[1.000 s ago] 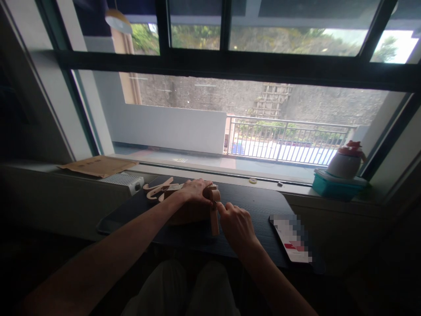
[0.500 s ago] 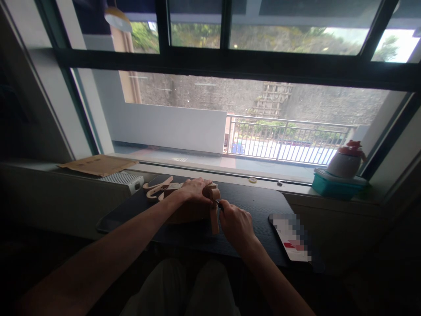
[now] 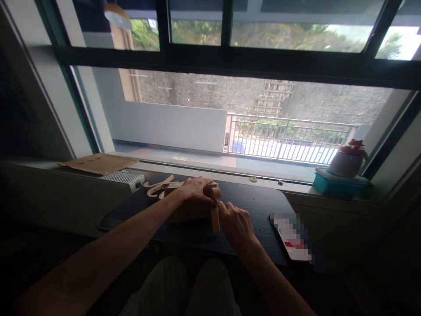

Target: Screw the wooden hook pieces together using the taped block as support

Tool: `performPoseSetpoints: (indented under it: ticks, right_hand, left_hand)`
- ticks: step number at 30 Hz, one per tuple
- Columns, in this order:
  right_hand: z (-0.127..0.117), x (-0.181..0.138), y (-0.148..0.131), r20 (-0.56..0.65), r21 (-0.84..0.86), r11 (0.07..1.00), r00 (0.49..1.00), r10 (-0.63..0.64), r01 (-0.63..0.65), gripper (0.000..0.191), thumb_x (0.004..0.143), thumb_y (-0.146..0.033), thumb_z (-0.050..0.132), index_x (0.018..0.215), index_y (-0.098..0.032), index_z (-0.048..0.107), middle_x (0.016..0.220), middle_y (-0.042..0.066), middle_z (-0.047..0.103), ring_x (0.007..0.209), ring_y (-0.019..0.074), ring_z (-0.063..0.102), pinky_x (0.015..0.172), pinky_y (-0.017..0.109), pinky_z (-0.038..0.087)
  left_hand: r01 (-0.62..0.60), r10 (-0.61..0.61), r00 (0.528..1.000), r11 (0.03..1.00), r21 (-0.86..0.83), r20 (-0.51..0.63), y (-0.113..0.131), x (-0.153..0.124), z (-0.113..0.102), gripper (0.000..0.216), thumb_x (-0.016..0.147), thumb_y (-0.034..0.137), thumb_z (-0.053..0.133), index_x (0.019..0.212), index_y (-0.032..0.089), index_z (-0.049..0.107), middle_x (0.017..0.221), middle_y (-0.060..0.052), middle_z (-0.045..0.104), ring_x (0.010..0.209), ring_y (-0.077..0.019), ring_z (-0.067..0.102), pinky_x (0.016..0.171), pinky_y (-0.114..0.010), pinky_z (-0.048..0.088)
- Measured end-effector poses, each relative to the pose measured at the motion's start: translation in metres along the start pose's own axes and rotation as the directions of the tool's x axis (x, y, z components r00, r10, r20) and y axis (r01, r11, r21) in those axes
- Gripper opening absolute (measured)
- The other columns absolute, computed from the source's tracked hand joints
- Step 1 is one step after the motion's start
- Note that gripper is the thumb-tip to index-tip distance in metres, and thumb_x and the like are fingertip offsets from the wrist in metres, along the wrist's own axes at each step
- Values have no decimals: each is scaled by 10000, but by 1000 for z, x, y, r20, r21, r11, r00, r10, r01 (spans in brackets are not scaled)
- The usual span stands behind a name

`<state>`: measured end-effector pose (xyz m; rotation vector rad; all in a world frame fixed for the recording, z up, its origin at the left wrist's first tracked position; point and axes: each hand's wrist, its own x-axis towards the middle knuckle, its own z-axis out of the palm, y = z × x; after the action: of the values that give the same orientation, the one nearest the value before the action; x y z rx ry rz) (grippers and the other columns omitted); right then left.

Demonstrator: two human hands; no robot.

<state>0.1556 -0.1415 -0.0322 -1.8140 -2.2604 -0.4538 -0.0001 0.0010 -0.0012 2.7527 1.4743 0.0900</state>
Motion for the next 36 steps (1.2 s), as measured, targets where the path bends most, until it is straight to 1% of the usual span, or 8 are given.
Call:
performPoseSetpoints:
  ticks: [4,7,12,15,25,28,32,36]
  right_hand:
    - [-2,2,-3,4,120,990,997,75,-75,342,957,-275,303,1234,-217,495,973,51,658,796,166,637,595,258,389]
    - [-6,3,-3,1,109,991,997,78,-78,332,950,-283,322,1222,-216,499,978,53,653,781,167,636,577,259,379]
    - [-7,1,3,-27,-66,996,998,-58,56,323,914,-135,381,1188,-233,520,882,38,617,686,138,608,533,243,342]
    - [-4,-1,6,-59,-101,990,993,-101,94,348,896,-94,398,1187,-230,531,861,35,607,669,132,595,534,243,334]
    - [4,0,3,-48,185,981,996,73,-63,323,947,-273,338,1206,-237,527,968,32,664,767,156,628,562,249,347]
    - [3,1,1,-35,219,969,992,124,-113,320,945,-310,339,1191,-251,537,1005,36,667,797,168,632,584,257,353]
    - [1,2,3,-40,147,985,995,94,-87,319,935,-259,363,1218,-245,510,971,39,657,763,161,626,563,254,338]
    - [-1,1,7,-71,-55,997,996,-49,45,349,902,-115,389,1204,-228,522,880,34,623,671,139,594,530,253,311]
  left_hand:
    - [-2,2,1000,1000,0,7,0,-1,-1,802,567,736,571,1237,318,435,1167,-86,542,1114,-319,495,930,-481,367]
    - [-1,1,1000,1000,1,10,0,-1,-2,794,575,726,574,1240,316,433,1172,-87,540,1112,-318,498,933,-479,363]
    - [-5,5,1000,1000,-1,8,0,-2,-2,828,566,738,572,1264,323,410,1190,-91,529,1124,-307,488,935,-466,360]
    - [-8,8,1000,1000,-3,8,-1,-1,-1,816,563,742,572,1252,333,422,1181,-83,533,1122,-309,488,932,-471,358]
    - [-11,11,1000,1000,-1,-2,0,-1,0,831,574,742,558,1272,315,408,1189,-89,529,1129,-318,482,938,-472,354]
    - [-11,11,1000,1000,1,-2,1,-2,-1,824,579,736,557,1270,311,413,1192,-91,529,1132,-320,481,940,-477,353]
    - [-7,7,1000,1000,2,-2,0,-2,0,849,570,728,571,1290,313,395,1196,-94,528,1133,-318,480,938,-473,357]
    - [-7,7,1000,1000,-1,-5,-1,0,1,845,566,738,567,1283,324,396,1195,-85,528,1127,-309,482,934,-461,359]
